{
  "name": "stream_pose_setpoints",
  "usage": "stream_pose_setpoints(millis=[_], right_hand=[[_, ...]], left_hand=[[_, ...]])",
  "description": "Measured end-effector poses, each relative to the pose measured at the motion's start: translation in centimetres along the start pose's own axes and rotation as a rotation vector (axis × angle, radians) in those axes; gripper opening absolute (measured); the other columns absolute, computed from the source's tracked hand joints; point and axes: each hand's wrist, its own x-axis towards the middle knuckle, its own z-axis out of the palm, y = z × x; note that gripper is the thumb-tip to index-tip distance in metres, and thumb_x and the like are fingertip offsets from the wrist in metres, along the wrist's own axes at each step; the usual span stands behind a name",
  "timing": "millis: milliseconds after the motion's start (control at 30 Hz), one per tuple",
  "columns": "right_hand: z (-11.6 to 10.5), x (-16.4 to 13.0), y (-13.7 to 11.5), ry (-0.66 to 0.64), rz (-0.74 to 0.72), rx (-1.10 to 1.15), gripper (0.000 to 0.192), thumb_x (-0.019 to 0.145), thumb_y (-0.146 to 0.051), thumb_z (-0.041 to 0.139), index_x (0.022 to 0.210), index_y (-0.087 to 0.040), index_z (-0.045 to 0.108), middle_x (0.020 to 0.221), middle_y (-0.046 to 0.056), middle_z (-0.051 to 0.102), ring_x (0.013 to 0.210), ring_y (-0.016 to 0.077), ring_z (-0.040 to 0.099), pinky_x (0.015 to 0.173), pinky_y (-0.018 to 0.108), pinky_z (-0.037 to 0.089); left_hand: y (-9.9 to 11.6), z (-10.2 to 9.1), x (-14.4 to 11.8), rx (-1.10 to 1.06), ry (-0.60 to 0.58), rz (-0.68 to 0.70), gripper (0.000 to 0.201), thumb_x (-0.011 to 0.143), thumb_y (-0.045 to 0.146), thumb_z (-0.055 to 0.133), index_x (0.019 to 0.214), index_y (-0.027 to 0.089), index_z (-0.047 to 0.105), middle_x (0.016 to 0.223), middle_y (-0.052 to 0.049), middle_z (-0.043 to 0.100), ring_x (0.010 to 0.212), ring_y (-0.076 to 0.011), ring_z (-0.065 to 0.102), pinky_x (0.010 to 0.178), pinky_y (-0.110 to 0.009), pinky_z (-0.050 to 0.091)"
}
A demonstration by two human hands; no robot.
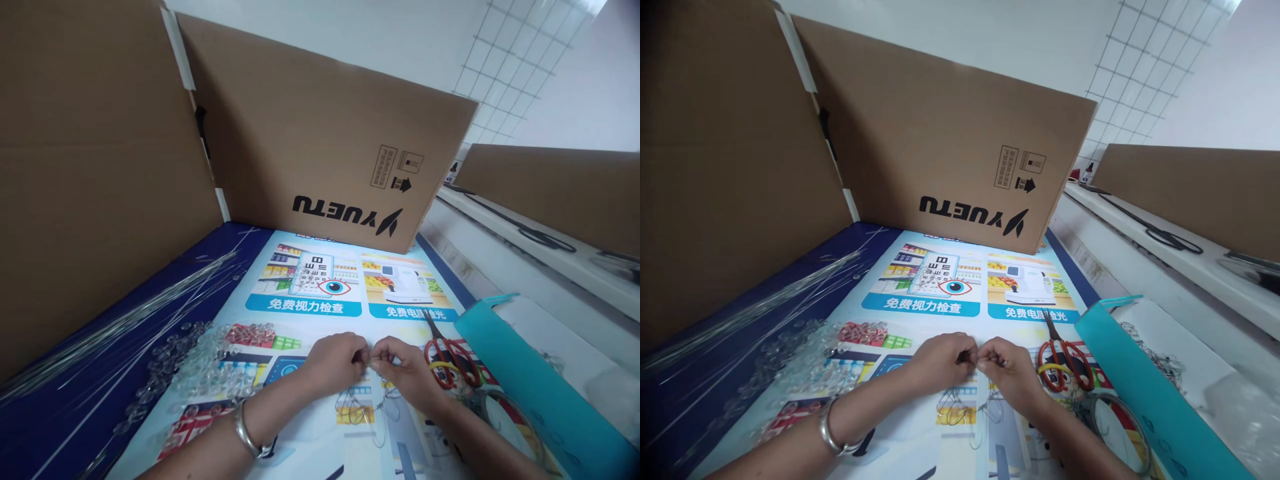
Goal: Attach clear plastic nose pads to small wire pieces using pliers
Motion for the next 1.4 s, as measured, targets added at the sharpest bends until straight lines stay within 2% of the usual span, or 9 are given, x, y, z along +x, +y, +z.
stream_pose_setpoints(millis=[233,433,533,700,1000,1200,1400], right_hand=[[0.1,0.2,0.0,-0.01,0.047,0.134,0.005,0.075,-0.023,0.058,0.076,-0.019,0.058,0.067,-0.002,0.054,0.063,0.0117,0.049,0.058,0.022,0.04],[-0.1,0.3,-0.1,-0.011,0.046,0.166,0.004,0.073,-0.023,0.059,0.074,-0.019,0.059,0.065,-0.003,0.052,0.061,0.011,0.046,0.056,0.021,0.039],[-0.2,0.3,-0.3,-0.01,0.044,0.183,0.005,0.073,-0.023,0.059,0.074,-0.019,0.059,0.064,-0.003,0.051,0.06,0.0107,0.045,0.056,0.021,0.038],[-0.1,0.2,-0.1,-0.004,0.054,0.215,0.005,0.073,-0.023,0.058,0.075,-0.019,0.058,0.066,-0.003,0.052,0.061,0.0106,0.046,0.056,0.021,0.037],[0.0,0.1,-0.4,-0.012,0.102,0.275,0.007,0.073,-0.022,0.056,0.08,-0.02,0.057,0.067,-0.003,0.056,0.059,0.0101,0.048,0.052,0.02,0.035],[0.0,0.1,0.0,-0.019,0.106,0.291,0.007,0.073,-0.02,0.055,0.08,-0.02,0.056,0.067,-0.004,0.056,0.058,0.0098,0.048,0.051,0.02,0.034],[0.1,0.1,0.4,-0.01,0.1,0.295,0.008,0.074,-0.019,0.054,0.082,-0.02,0.056,0.071,-0.003,0.058,0.062,0.0103,0.05,0.054,0.02,0.036]], left_hand=[[0.0,-0.1,0.0,-0.052,-0.006,0.008,0.014,0.07,0.021,0.052,0.08,0.025,0.062,0.082,0.003,0.063,0.077,-0.016,0.057,0.061,-0.022,0.037],[0.1,-0.7,-0.1,-0.117,-0.002,0.051,0.013,0.078,0.023,0.046,0.076,0.022,0.059,0.08,0.002,0.061,0.075,-0.0149,0.054,0.064,-0.023,0.038],[0.2,-0.7,0.0,-0.182,0.017,0.072,0.013,0.076,0.018,0.045,0.082,0.021,0.056,0.082,0.002,0.059,0.076,-0.014,0.053,0.067,-0.023,0.039],[0.0,-0.1,0.2,-0.233,0.071,0.117,0.016,0.071,0.009,0.045,0.079,0.021,0.052,0.079,0.003,0.056,0.075,-0.013,0.051,0.067,-0.022,0.039],[-0.1,0.0,0.2,-0.215,0.036,0.103,0.019,0.076,0.011,0.047,0.079,0.022,0.062,0.085,0.0,0.059,0.081,-0.0141,0.054,0.072,-0.024,0.041],[0.1,0.2,0.2,-0.194,0.06,0.098,0.013,0.078,0.019,0.051,0.073,0.022,0.062,0.081,0.001,0.059,0.076,-0.013,0.055,0.069,-0.022,0.041],[0.4,0.4,0.0,-0.156,0.101,0.098,0.013,0.076,0.018,0.051,0.068,0.021,0.061,0.078,0.001,0.057,0.072,-0.0125,0.054,0.065,-0.021,0.041]])
